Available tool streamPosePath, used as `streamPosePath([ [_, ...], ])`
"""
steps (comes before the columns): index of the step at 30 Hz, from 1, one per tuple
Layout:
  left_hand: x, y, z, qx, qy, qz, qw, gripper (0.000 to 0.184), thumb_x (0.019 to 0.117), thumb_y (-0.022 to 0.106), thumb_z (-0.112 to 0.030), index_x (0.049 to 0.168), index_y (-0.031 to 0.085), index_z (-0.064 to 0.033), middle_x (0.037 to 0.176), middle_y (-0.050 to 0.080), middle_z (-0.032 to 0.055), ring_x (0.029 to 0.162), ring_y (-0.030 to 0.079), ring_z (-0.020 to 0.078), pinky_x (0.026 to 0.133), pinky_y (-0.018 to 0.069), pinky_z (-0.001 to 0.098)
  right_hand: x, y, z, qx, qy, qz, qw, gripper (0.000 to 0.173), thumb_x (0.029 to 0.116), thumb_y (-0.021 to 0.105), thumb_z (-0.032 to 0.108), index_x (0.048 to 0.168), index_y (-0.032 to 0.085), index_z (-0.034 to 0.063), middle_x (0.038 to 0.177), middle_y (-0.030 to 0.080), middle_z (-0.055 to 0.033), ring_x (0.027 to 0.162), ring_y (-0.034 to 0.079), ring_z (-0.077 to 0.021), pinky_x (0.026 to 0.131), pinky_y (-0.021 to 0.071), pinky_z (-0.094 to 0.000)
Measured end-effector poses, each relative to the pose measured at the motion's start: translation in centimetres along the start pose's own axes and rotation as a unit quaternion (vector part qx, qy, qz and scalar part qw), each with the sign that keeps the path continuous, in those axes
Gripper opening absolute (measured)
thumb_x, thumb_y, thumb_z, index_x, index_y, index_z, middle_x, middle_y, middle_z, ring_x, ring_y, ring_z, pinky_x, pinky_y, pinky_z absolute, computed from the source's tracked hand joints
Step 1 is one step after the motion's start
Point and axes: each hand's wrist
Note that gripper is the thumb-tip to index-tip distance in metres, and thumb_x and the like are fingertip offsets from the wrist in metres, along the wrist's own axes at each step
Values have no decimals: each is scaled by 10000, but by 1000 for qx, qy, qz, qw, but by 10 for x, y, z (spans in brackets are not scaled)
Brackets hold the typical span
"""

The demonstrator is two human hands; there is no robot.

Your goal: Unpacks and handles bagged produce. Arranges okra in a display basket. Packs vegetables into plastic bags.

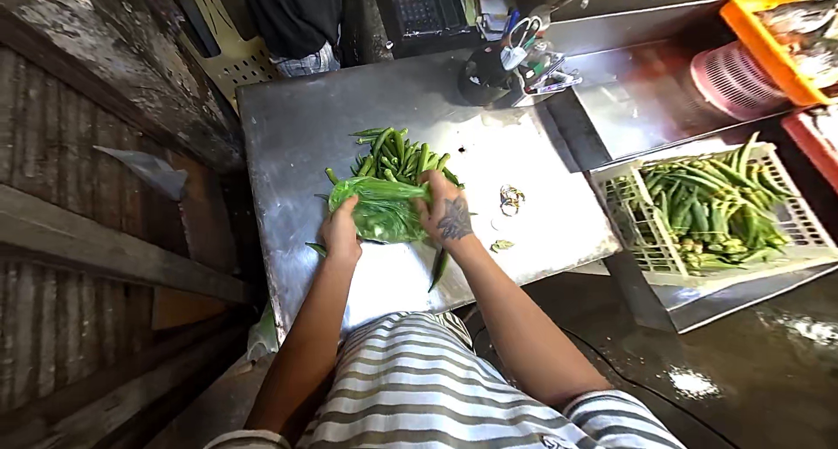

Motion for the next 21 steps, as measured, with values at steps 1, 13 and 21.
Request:
streamPosePath([
  [1, -12, -6, -2, -8, 4, 60, 998, 414, 947, 719, -262, 1285, 603, -52, 1119, 703, 179, 958, 706, 308, 774, 599, 491, 7, -10, -2, 24, 5, -23, 999, 308, 904, 677, 98, 1203, 631, 42, 993, 699, -194, 861, 696, -391, 728, 548, -620],
  [13, 14, -17, -34, 490, 403, -94, 767, 168, 905, 610, -40, 1061, 656, 0, 958, 708, 214, 922, 707, 394, 792, 553, 616, 58, -63, 8, 105, 145, 76, 981, 335, 850, 795, 148, 1136, 633, 83, 919, 666, -149, 806, 652, -314, 737, 539, -565],
  [21, -25, -11, -47, 143, 267, 200, 932, 205, 1007, 654, -165, 1189, 637, -72, 946, 720, 45, 729, 686, 115, 589, 584, 288, 39, -70, -13, 630, 54, 51, 773, 183, 931, 687, 99, 1087, 591, 92, 819, 656, -4, 665, 638, -64, 613, 578, -249],
])
Point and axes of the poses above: each hand's wrist, its own x-axis towards the middle knuckle, its own y-axis out of the palm, z = x × y
